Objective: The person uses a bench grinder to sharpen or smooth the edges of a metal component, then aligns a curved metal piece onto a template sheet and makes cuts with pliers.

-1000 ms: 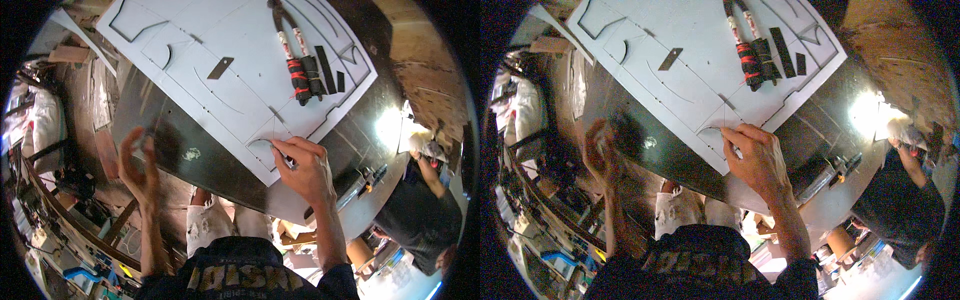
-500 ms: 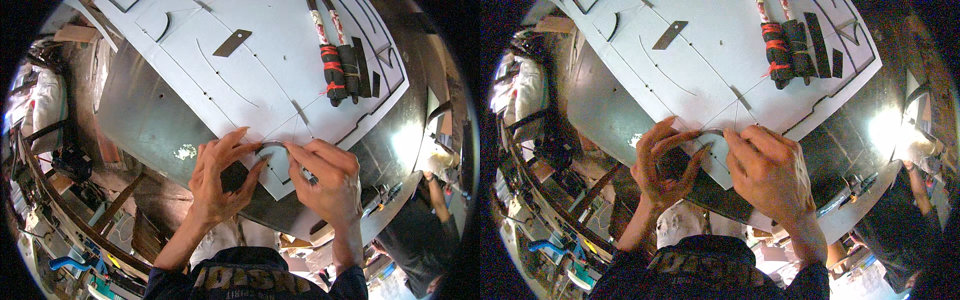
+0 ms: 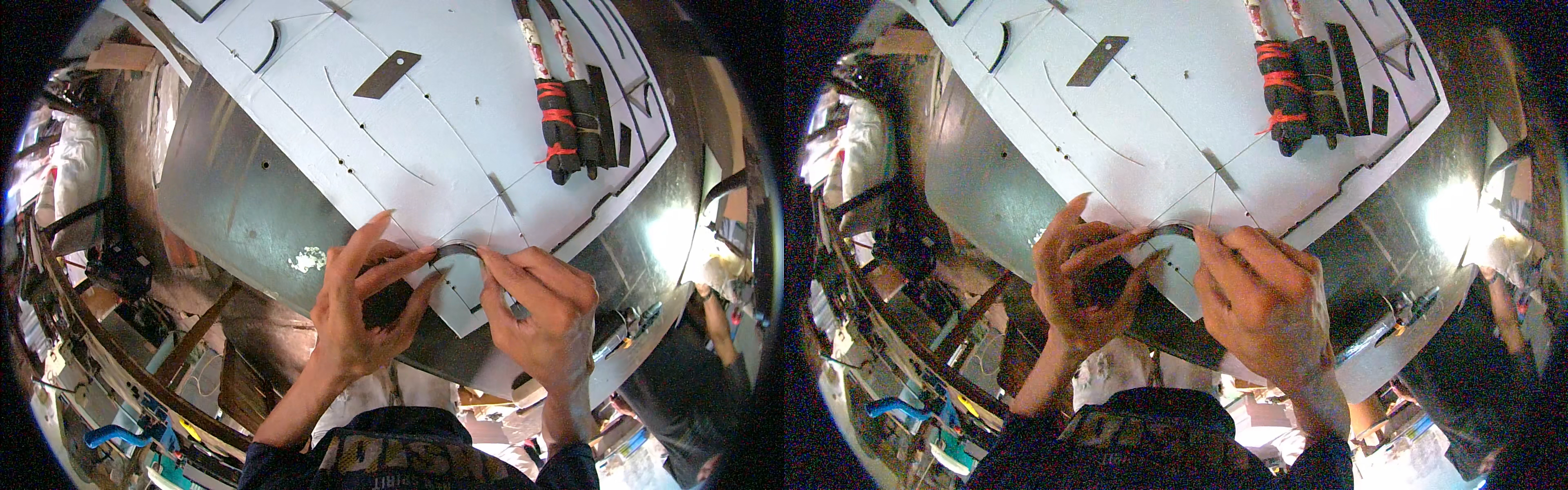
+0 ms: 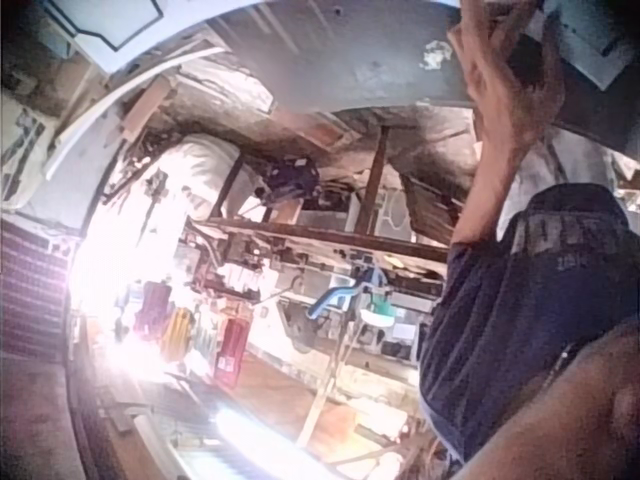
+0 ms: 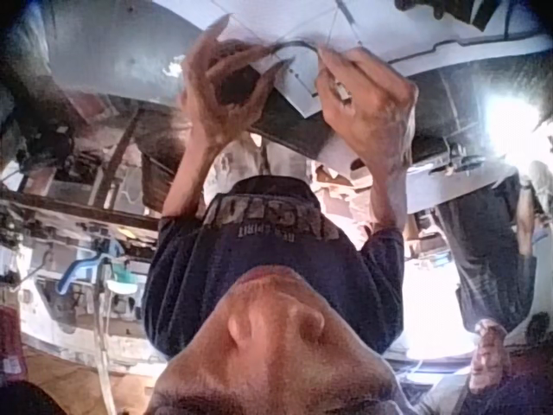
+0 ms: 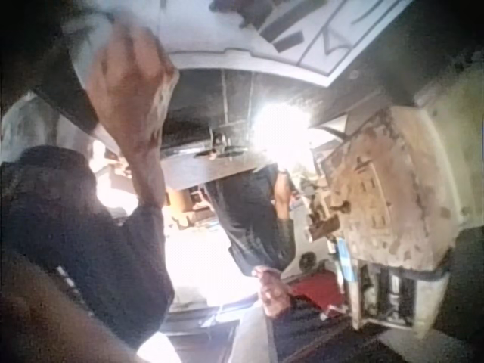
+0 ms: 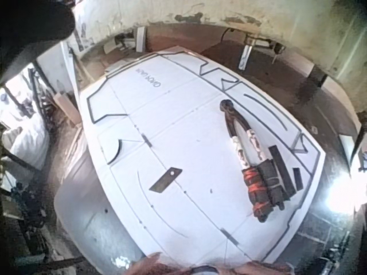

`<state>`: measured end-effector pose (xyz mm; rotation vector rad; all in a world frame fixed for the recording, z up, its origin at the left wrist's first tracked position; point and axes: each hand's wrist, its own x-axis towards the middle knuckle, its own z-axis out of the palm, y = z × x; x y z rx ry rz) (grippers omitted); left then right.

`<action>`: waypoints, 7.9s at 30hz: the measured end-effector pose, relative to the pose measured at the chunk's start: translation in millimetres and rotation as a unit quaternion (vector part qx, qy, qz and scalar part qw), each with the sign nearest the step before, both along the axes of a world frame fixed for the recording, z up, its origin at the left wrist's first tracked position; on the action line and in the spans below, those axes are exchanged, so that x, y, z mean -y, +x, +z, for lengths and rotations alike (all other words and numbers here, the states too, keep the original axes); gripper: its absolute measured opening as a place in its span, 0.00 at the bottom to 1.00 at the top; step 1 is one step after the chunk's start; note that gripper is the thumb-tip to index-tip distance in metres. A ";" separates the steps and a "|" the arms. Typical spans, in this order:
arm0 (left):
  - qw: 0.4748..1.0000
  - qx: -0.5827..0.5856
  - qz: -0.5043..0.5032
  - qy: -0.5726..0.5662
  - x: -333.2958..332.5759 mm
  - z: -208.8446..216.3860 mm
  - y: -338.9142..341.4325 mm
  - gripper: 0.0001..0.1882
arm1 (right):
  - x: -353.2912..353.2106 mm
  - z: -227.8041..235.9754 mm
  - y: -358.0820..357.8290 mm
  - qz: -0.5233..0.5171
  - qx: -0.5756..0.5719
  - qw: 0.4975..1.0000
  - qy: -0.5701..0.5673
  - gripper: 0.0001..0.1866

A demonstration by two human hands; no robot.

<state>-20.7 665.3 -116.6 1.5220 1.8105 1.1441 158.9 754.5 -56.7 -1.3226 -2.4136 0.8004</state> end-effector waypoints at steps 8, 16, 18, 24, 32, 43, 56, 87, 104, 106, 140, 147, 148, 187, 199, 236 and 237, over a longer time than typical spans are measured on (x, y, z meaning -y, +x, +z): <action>0.804 0.502 0.284 -0.146 36.3 91.4 27.3 0.18 | 41.0 37.2 -10.5 0.065 -0.037 0.997 0.029 0.25; 0.845 0.416 0.156 -0.296 32.2 81.6 3.2 0.13 | -68.0 37.3 -15.9 -0.023 0.019 0.995 0.097 0.22; 0.822 0.454 0.181 -0.293 34.4 66.2 4.1 0.10 | -99.6 15.0 -16.6 -0.075 0.134 0.956 0.249 0.21; 0.871 0.435 0.173 -0.146 33.9 65.6 2.0 0.04 | -121.5 -7.9 -29.5 -0.081 0.224 0.954 0.183 0.14; 0.950 0.292 -0.108 -0.025 26.0 65.6 -67.8 0.08 | -2.7 56.0 21.7 -0.159 -0.247 0.849 -0.439 0.11; 0.938 0.285 -0.187 -0.061 14.3 64.1 -59.0 0.13 | 59.2 41.9 81.7 0.073 -0.196 0.790 -0.576 0.21; 0.937 0.236 -0.225 -0.126 37.2 67.2 -50.2 0.15 | 96.5 39.2 93.6 0.046 -0.032 0.818 -0.572 0.18; 0.995 0.043 -0.007 -0.088 18.1 75.7 41.3 0.07 | 124.6 28.5 1.8 -0.119 -0.163 0.959 -0.198 0.48; 0.991 0.092 0.037 -0.094 30.7 41.3 -21.4 0.16 | 45.7 7.2 -2.1 -0.147 0.006 0.989 0.016 0.10; 0.996 0.065 0.035 -0.058 26.0 38.2 -24.3 0.15 | 41.9 6.9 -3.7 -0.130 0.027 0.991 0.012 0.11; 0.997 0.059 0.025 -0.048 27.5 25.1 -16.5 0.16 | 25.6 0.7 4.8 -0.027 0.021 0.997 0.062 0.11; 1.000 0.014 -0.007 0.002 3.1 23.6 -7.6 0.21 | 24.9 0.4 6.6 -0.025 0.038 0.998 0.051 0.12; 1.000 -0.001 -0.012 0.003 -0.9 22.0 -6.9 0.21 | 25.6 0.0 6.8 -0.024 0.041 0.998 0.049 0.12; 0.821 0.450 0.117 -0.332 18.1 99.1 33.2 0.13 | 69.5 61.1 37.2 -0.111 0.029 0.989 -0.089 0.26; 0.879 0.407 -0.105 -0.227 13.1 76.5 6.1 0.07 | 86.8 62.1 118.2 -0.233 -0.136 0.898 -0.349 0.22; 0.908 0.290 -0.190 -0.235 16.7 87.9 -20.7 0.12 | 96.0 62.7 104.6 0.055 0.005 0.883 -0.465 0.37; 0.904 0.300 -0.186 -0.242 17.1 87.6 -21.8 0.12 | 96.0 63.7 105.1 0.056 0.004 0.873 -0.484 0.38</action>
